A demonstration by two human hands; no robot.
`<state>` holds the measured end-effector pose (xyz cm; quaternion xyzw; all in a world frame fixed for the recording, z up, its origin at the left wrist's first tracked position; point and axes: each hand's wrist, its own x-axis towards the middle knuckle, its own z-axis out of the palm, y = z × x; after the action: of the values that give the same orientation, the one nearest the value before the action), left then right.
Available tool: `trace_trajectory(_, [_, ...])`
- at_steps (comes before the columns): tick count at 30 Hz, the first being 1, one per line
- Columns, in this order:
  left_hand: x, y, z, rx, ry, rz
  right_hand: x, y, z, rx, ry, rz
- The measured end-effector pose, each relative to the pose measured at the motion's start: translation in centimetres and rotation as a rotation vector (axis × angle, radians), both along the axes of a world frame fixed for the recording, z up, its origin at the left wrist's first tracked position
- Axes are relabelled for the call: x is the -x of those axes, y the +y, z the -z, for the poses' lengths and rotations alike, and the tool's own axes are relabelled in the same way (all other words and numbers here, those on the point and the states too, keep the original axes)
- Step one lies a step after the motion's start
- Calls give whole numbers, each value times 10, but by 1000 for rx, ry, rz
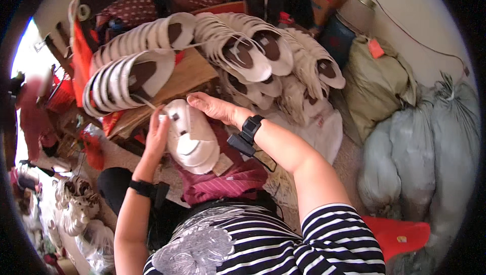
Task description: Inserting and threading laces into the eyelets of a shoe upper.
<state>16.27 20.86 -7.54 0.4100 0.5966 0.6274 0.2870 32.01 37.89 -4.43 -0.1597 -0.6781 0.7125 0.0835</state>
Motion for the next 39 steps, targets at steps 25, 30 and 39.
trace_trajectory(25, [-14, 6, 2, 133, 237, -162, -242, 43, 332, -1000, -1230, 364])
trace_trajectory(30, [-6, 0, 2, 179, 344, -183, -231, 41, 313, -640, -760, 727])
trace_trajectory(39, [-5, -15, -6, 136, 167, -132, -146, 44, 148, 912, -272, 548])
